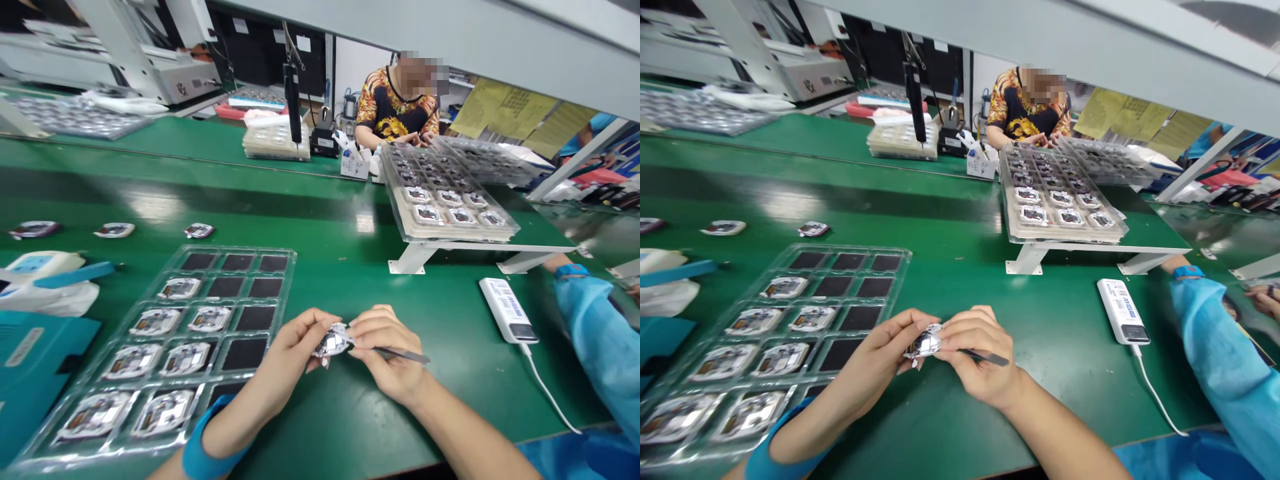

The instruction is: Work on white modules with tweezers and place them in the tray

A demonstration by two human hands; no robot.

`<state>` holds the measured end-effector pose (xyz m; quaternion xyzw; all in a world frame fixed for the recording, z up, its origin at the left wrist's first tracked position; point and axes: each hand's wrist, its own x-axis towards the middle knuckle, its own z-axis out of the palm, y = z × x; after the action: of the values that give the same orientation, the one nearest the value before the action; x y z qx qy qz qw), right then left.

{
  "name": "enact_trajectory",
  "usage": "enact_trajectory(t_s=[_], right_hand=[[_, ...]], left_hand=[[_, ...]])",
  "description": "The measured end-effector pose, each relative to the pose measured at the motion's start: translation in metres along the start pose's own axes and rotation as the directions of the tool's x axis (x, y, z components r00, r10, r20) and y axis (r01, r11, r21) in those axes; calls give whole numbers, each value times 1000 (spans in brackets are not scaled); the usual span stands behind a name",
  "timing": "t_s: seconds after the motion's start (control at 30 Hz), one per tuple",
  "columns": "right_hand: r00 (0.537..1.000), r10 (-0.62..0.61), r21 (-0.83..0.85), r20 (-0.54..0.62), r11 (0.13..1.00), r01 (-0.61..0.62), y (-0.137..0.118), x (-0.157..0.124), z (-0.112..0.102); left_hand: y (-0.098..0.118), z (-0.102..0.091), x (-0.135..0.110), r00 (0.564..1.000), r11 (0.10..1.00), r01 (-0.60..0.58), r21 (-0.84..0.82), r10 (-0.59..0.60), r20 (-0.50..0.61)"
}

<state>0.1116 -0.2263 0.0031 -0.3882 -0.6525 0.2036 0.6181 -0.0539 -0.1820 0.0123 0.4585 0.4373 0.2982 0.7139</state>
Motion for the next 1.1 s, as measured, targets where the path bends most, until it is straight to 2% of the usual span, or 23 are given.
enact_trajectory(t_s=[0.37, 0.6, 0.7, 0.9, 1.1], right_hand=[[994, -70, -27, 78, 997, 73, -2, 2, -4], [992, -95, -15, 84, 995, 97, -1, 2, -4], [997, -45, 10, 68, 999, 45, 1, 1, -4], [991, 128, 85, -39, 989, -125, 5, -2, 0], [974, 227, 87, -21, 971, -224, 6, -3, -1]], left_hand=[[5, 2, -1, 998, 998, 58, 1, -58, -2], [5, 2, -2, 997, 997, 82, 7, -82, 17], [6, 3, -2, 996, 996, 89, -2, -89, 9], [6, 4, -4, 997, 997, 71, 11, -71, -13], [1, 2, -3, 999, 998, 44, 53, -46, 23]])
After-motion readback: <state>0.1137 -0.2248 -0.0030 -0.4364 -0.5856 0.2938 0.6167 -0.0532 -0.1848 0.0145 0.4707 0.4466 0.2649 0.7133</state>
